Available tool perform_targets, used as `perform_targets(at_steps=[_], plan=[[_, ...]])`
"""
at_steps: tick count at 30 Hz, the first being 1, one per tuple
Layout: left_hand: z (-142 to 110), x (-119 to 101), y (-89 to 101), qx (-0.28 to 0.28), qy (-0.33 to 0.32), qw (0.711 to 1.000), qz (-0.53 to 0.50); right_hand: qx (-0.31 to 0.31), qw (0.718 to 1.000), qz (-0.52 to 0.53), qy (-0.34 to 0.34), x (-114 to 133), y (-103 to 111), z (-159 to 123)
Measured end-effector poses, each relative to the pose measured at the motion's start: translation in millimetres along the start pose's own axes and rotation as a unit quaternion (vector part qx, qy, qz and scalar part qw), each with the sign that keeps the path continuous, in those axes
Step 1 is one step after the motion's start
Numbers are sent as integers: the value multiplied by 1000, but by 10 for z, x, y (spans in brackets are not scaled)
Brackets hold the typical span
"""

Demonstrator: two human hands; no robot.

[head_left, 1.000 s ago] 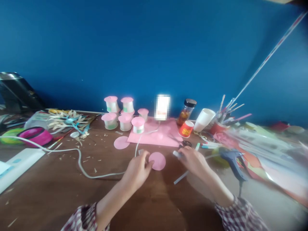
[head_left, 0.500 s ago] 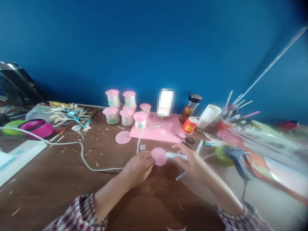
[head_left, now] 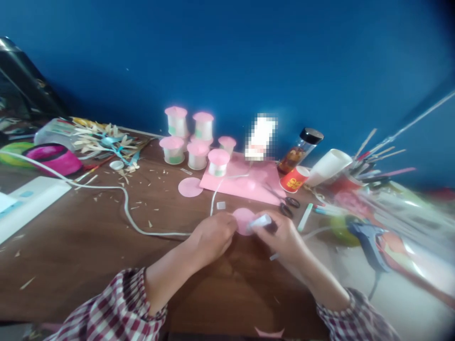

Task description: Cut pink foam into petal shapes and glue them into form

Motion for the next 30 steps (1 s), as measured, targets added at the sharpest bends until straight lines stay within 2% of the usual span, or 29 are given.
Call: perform_targets(at_steps=[7, 18, 30], plan=[[12, 32, 109, -12, 44, 996, -81, 25, 999, -10, 29, 60, -105, 37], [20, -57, 49, 14, 6, 997, 74, 21, 995, -50, 88, 132, -170, 56], [28, -18, 15, 20, 17, 996, 88, 62, 989, -63, 118, 207, -261, 54]])
Point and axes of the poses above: each hand's wrist, its own z-axis towards the middle knuckle, its own y-axis out of the back of the hand, x = y × z, the point moved 10 cm from there along z, towards the middle knuckle, and after that the axes turned 11 degrees about y, right-handed, at the moved point
